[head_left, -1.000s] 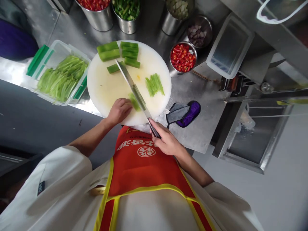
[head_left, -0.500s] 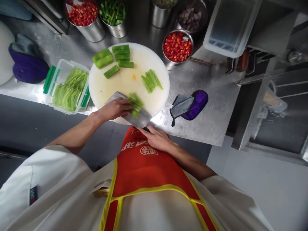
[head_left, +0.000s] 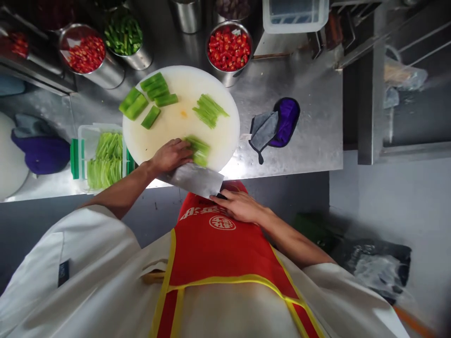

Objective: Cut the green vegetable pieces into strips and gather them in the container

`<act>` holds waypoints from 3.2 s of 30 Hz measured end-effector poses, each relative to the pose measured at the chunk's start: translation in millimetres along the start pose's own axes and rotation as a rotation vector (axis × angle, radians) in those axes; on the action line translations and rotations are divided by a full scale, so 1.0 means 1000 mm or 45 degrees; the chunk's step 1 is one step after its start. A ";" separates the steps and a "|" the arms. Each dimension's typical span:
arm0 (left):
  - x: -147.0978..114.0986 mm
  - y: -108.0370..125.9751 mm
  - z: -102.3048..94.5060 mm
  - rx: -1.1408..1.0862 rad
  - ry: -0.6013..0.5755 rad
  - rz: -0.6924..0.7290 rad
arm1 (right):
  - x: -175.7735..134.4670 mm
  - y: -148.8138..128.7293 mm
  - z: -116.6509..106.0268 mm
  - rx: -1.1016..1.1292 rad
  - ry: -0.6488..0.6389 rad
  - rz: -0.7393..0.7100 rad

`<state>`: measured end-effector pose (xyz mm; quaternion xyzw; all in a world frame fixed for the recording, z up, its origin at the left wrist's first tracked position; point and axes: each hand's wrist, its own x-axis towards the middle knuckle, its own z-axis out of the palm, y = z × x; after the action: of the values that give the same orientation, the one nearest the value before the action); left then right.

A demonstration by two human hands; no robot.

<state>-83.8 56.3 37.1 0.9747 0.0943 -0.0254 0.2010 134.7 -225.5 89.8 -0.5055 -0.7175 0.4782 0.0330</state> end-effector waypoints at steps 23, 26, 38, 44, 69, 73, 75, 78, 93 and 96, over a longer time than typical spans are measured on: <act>0.066 -0.013 -0.030 0.123 -0.362 0.070 | -0.126 -0.060 0.082 0.371 0.715 0.284; 0.068 -0.007 -0.029 0.179 -0.394 -0.004 | -0.128 -0.058 0.089 0.426 0.829 0.286; 0.079 0.011 -0.015 0.136 -0.427 0.080 | -0.113 -0.052 0.098 0.554 0.962 0.337; 0.075 0.009 -0.015 0.065 -0.386 0.160 | -0.105 -0.051 0.100 0.667 1.022 0.384; -0.041 -0.034 -0.029 -0.136 -0.308 -0.266 | -0.036 -0.005 0.037 1.703 0.478 0.288; -0.033 -0.034 -0.029 -0.077 -0.379 -0.277 | -0.037 0.002 0.034 1.601 0.508 0.293; -0.028 -0.034 -0.033 -0.045 -0.412 -0.286 | -0.041 0.002 0.033 1.601 0.521 0.271; -0.014 -0.031 -0.044 -0.018 -0.340 -0.283 | -0.048 -0.001 0.026 1.625 0.651 0.236; 0.057 -0.008 0.014 -0.196 0.433 -0.514 | -0.035 0.056 -0.090 1.341 0.431 0.298; 0.051 -0.007 0.016 -0.266 0.457 -0.602 | -0.028 0.073 -0.106 1.259 0.331 0.266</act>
<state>-35.0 65.2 15.3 0.8888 0.3544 0.1107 0.2687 255.1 -175.1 106.6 -0.5536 -0.3417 0.6939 0.3087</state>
